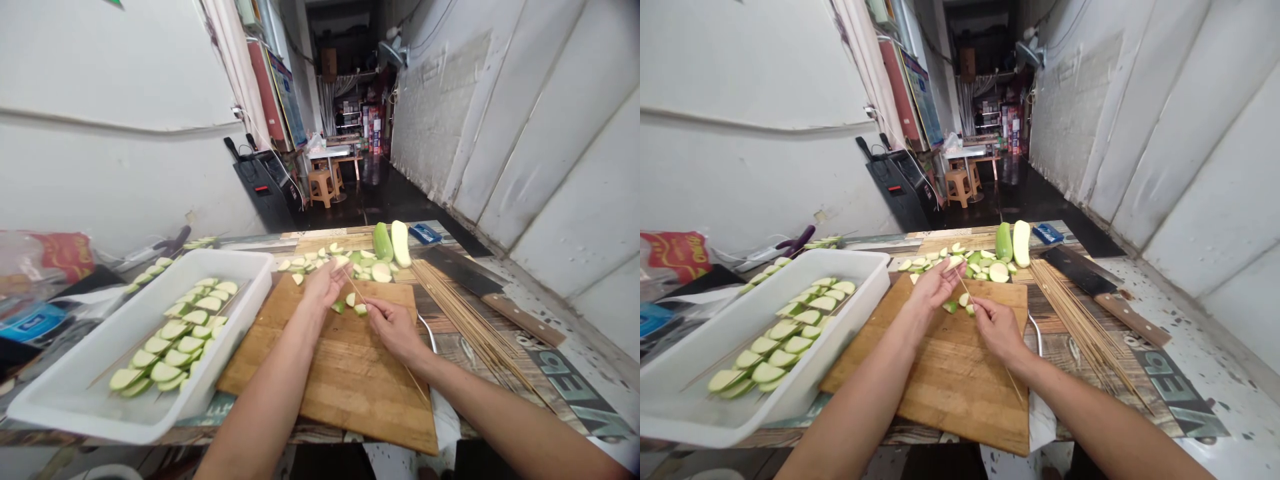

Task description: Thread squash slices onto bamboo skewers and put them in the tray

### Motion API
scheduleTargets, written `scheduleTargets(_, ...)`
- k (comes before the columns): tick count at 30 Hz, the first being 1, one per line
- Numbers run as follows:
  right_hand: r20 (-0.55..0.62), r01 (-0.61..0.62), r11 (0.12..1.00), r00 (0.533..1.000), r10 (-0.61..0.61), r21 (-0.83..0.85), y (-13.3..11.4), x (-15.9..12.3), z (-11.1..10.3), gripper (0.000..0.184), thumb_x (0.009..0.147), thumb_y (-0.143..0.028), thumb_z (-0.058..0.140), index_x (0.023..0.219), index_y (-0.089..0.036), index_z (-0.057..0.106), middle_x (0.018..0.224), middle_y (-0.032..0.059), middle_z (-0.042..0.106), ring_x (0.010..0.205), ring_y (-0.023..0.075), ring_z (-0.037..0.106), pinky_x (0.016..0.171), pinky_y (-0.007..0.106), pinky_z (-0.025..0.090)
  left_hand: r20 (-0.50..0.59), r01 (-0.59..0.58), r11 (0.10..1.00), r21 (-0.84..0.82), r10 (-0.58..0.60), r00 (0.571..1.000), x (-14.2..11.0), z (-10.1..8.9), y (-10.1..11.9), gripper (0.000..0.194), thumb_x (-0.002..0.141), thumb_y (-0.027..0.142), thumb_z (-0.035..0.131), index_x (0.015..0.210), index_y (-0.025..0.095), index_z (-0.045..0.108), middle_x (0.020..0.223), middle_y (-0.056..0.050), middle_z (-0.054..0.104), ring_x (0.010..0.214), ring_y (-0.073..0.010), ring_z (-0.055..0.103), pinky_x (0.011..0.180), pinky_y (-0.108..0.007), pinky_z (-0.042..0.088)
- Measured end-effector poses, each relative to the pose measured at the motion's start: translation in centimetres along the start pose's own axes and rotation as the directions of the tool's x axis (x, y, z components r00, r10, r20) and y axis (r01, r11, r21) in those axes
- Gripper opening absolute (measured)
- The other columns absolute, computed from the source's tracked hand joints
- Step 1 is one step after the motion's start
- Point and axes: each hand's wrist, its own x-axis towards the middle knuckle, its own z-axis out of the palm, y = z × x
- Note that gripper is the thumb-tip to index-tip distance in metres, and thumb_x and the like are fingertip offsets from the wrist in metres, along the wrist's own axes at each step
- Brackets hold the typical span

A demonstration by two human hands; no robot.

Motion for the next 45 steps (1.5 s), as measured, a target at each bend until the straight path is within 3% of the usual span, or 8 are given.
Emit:
scheduleTargets(11, 0.009, -0.005, 1.000, 1.000, 0.005, -0.018, -0.4, 0.0, -0.1, 0.035, 0.080, -0.032, 0.043, 0.102, -0.016, 0.066, 0.060, 0.0020, 0.060, 0.065, 0.0163, 0.055, 0.053, 0.022, 0.041, 0.018, -0.017, 1.000, 0.014, 0.017, 1.000, 0.0, -0.1, -0.1, 0.007, 0.082, 0.008, 0.046, 0.085, 0.006, 0.052, 0.079, -0.018, 0.065, 0.079, -0.0213, 0.065, 0.069, -0.029, 0.054)
scheduleTargets(16, -0.010, 0.050, 0.999, 0.999, -0.050, 0.007, -0.3, 0.0, -0.1, 0.035, 0.079, -0.031, 0.043, 0.100, -0.016, 0.066, 0.063, 0.0025, 0.061, 0.065, 0.0161, 0.055, 0.054, 0.023, 0.040, 0.023, -0.032, 0.999, 0.030, 0.031, 0.999, 0.1, -0.1, -0.1, 0.008, 0.082, 0.008, 0.046, 0.085, 0.006, 0.052, 0.079, -0.017, 0.065, 0.078, -0.0213, 0.065, 0.069, -0.029, 0.053)
scheduleTargets(22, 0.011, 0.064, 0.998, 0.998, -0.064, 0.007, -0.3, 0.0, 0.0, 0.033, 0.080, -0.032, 0.042, 0.091, -0.015, 0.068, 0.054, -0.0001, 0.054, 0.055, 0.0135, 0.048, 0.050, 0.022, 0.035, 0.011, -0.040, 0.999, 0.032, 0.039, 0.999, 0.1, -0.1, -0.3, 0.008, 0.083, 0.011, 0.044, 0.085, 0.007, 0.051, 0.077, -0.017, 0.064, 0.076, -0.0208, 0.065, 0.069, -0.030, 0.053)
scheduleTargets(30, 0.043, -0.091, 0.985, 0.995, 0.086, 0.146, 0.0, 0.5, 0.0, 0.028, 0.077, -0.035, 0.046, 0.080, -0.012, 0.061, 0.043, -0.0064, 0.039, 0.037, 0.0060, 0.030, 0.036, 0.018, 0.021, 0.035, -0.104, 0.994, 0.031, 0.103, 0.994, 0.3, -0.3, -0.7, 0.004, 0.081, 0.011, 0.049, 0.083, 0.008, 0.050, 0.077, -0.014, 0.064, 0.075, -0.0207, 0.065, 0.068, -0.031, 0.053)
scheduleTargets(37, 0.158, -0.247, 0.951, 0.963, 0.219, 0.186, -1.2, 0.7, 0.4, 0.018, 0.077, -0.029, 0.040, 0.079, -0.015, 0.052, 0.039, -0.0097, 0.040, 0.023, 0.0041, 0.026, 0.026, 0.016, 0.015, 0.003, -0.066, 0.998, -0.013, 0.066, 0.998, 0.6, -0.3, -0.8, 0.007, 0.080, 0.010, 0.048, 0.085, 0.007, 0.053, 0.075, -0.014, 0.064, 0.074, -0.0205, 0.065, 0.067, -0.031, 0.053)
scheduleTargets(45, 0.091, -0.246, 0.945, 0.969, 0.232, 0.217, -2.9, 1.2, 2.0, 0.016, 0.075, -0.028, 0.044, 0.073, -0.015, 0.054, 0.037, -0.0099, 0.038, 0.023, 0.0035, 0.028, 0.026, 0.015, 0.016, -0.110, -0.113, 0.993, -0.039, 0.108, 0.988, 0.8, -0.4, 0.1, 0.005, 0.078, 0.007, 0.050, 0.078, 0.008, 0.055, 0.072, -0.011, 0.064, 0.069, -0.0174, 0.064, 0.061, -0.025, 0.053)
